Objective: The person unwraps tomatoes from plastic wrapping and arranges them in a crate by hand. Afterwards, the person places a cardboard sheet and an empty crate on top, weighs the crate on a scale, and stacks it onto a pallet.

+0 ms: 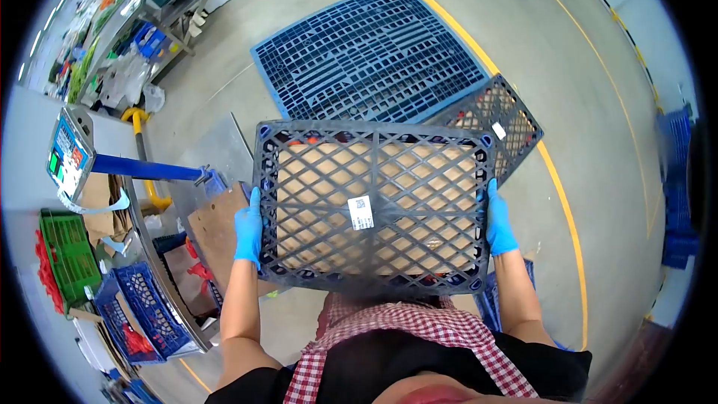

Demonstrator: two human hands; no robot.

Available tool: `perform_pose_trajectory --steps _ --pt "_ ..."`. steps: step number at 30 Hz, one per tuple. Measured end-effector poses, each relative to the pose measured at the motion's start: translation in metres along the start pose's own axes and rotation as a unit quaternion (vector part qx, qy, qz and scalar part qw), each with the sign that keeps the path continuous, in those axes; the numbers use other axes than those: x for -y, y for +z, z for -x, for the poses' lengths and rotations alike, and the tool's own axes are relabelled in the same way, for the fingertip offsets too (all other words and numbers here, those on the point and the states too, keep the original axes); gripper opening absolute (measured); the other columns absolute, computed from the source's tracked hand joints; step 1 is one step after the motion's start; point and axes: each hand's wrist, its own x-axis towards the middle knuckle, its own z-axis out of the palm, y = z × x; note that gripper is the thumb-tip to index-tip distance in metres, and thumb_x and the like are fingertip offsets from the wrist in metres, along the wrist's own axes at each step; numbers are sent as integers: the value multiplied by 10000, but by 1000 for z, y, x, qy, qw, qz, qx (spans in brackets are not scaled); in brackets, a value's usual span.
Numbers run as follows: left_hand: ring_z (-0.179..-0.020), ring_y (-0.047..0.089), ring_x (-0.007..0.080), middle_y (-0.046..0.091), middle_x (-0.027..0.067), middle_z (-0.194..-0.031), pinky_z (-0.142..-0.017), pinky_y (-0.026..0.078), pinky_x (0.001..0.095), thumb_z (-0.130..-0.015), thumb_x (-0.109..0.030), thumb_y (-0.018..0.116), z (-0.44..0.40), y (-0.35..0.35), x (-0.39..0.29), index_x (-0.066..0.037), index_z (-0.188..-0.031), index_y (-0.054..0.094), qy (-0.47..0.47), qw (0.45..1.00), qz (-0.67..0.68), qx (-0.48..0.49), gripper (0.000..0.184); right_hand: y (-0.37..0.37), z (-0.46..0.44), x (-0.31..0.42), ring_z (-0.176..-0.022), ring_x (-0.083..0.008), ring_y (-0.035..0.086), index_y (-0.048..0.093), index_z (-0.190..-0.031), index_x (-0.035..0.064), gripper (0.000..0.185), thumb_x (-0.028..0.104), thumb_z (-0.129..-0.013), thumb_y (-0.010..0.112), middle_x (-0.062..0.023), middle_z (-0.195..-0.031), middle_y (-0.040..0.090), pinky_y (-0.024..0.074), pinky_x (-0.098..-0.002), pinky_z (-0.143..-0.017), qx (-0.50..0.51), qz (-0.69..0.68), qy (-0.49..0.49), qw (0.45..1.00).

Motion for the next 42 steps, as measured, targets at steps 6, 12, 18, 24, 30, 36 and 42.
perform_pose_trajectory --steps 6,12,18,24,30,36,42 --pt "-448 457 105 544 24 -554 -436 352 281 -844 -554 536 -90 52 -41 -46 -627 620 -50 998 27 -23 558 71 -90 79 -536 -116 462 607 -728 86 471 485 -923 448 -2 -608 522 388 -257 -515 25 23 -29 999" --pt "-485 438 138 512 44 -525 -476 347 321 -859 -625 438 -239 121 -8 -7 -572 586 -130 980 123 -84 697 208 -242 132 -678 -98 498 635 -904 19 426 405 -942 460 -5 -763 585 414 -247 -640 87 101 -76 988" --pt "-515 430 130 490 4 -565 -499 352 292 -853 -664 394 -363 189 61 -64 -631 577 -199 954 193 -116 666 362 -411 131 -662 -99 499 623 -900 11 423 403 -937 468 -3 -730 561 414 -264 -596 140 233 -86 958" --pt "-562 399 115 468 -26 -619 -548 362 266 -847 -677 395 -450 251 86 -120 -731 580 -276 926 240 -89 598 418 -602 38 -620 -110 437 601 -855 16 478 469 -919 463 1 -664 517 383 -295 -587 165 314 -85 931" --pt "-551 393 100 454 -43 -603 -516 331 253 -885 -588 424 -477 285 163 -145 -701 540 -261 928 238 -122 494 412 -685 -56 -809 -196 531 579 -1118 -18 563 494 -906 475 -102 -976 628 429 -334 -736 100 366 -177 908" --pt "-804 558 145 614 65 -904 -717 446 290 -915 -414 509 -465 287 170 -6 -996 596 -156 951 150 -219 425 424 -665 -56 -877 -350 572 605 -968 -25 509 463 -908 475 -230 -962 599 447 -404 -775 -12 485 -385 786" --pt "-908 594 247 637 169 -1004 -787 449 354 -917 -459 456 -439 312 176 51 -1096 569 -132 959 -46 -245 552 419 -667 -52 -953 -402 551 558 -1057 -18 512 458 -924 425 -251 -1018 583 437 -427 -816 54 474 -363 801"
